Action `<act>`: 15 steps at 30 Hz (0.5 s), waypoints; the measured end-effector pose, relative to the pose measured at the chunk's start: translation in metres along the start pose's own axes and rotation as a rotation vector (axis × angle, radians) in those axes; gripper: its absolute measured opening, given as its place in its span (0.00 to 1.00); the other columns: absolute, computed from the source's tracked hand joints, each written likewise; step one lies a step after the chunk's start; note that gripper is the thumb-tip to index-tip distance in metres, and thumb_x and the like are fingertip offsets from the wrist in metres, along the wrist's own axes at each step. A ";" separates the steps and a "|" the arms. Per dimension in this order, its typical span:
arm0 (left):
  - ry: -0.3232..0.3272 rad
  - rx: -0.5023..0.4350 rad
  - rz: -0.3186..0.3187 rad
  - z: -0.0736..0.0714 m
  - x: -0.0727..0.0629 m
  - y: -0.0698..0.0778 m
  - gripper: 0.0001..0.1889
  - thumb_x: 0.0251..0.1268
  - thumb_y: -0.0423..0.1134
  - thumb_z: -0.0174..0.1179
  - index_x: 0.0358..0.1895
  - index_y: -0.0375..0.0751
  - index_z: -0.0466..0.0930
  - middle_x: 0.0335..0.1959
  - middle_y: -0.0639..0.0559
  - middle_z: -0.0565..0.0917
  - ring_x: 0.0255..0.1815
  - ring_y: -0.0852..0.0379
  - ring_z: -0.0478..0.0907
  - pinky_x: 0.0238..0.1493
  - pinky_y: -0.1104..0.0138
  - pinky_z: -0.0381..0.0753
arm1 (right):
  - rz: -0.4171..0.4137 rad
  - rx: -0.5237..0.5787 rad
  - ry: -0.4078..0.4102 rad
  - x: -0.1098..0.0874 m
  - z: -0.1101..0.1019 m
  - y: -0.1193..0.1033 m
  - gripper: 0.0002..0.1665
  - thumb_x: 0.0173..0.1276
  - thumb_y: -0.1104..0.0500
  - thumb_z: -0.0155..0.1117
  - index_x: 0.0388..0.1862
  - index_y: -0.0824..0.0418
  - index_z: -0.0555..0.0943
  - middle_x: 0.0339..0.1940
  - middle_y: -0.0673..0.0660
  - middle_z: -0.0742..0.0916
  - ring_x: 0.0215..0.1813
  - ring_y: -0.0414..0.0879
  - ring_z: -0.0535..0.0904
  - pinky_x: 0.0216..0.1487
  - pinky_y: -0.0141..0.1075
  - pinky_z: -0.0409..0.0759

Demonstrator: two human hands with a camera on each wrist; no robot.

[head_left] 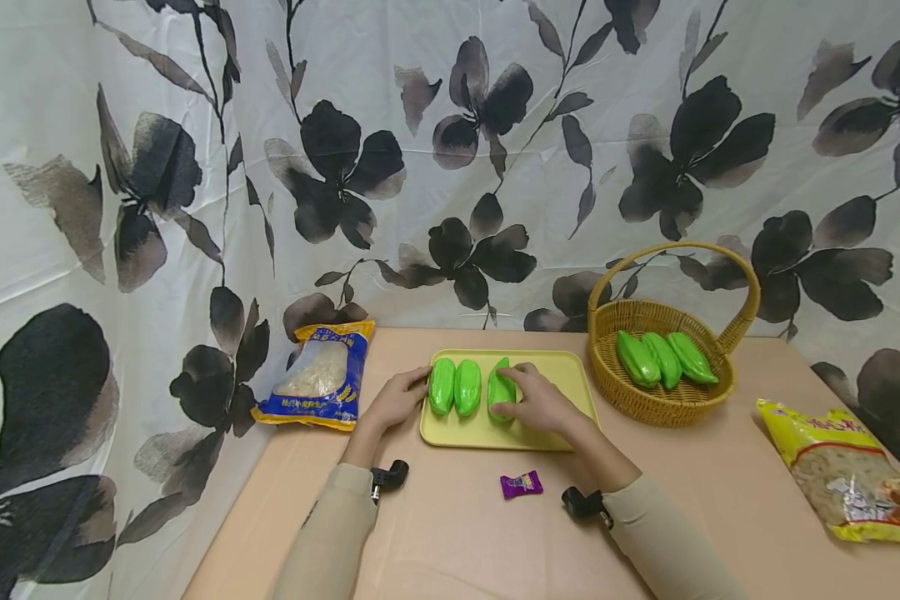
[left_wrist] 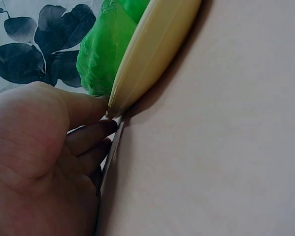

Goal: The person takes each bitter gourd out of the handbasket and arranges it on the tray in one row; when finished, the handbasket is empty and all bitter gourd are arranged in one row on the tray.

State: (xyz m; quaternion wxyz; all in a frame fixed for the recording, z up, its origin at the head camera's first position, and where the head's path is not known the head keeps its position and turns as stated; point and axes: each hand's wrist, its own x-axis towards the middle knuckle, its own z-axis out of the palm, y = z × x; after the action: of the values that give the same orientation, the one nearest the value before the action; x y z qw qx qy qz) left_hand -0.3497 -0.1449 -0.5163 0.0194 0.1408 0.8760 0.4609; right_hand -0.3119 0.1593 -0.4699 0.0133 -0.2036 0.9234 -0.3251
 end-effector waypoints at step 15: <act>0.003 -0.010 -0.006 0.000 -0.002 0.003 0.25 0.83 0.39 0.52 0.78 0.42 0.68 0.79 0.42 0.69 0.83 0.42 0.61 0.85 0.50 0.59 | -0.064 0.032 -0.037 0.000 0.005 0.000 0.42 0.70 0.49 0.73 0.77 0.62 0.70 0.74 0.69 0.73 0.62 0.57 0.81 0.67 0.55 0.81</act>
State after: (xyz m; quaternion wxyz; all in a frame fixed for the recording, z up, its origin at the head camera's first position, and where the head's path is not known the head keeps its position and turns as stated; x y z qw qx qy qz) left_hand -0.3477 -0.1441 -0.5142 0.0201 0.1373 0.8740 0.4656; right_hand -0.3116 0.1562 -0.4740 0.0233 -0.2387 0.9107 -0.3363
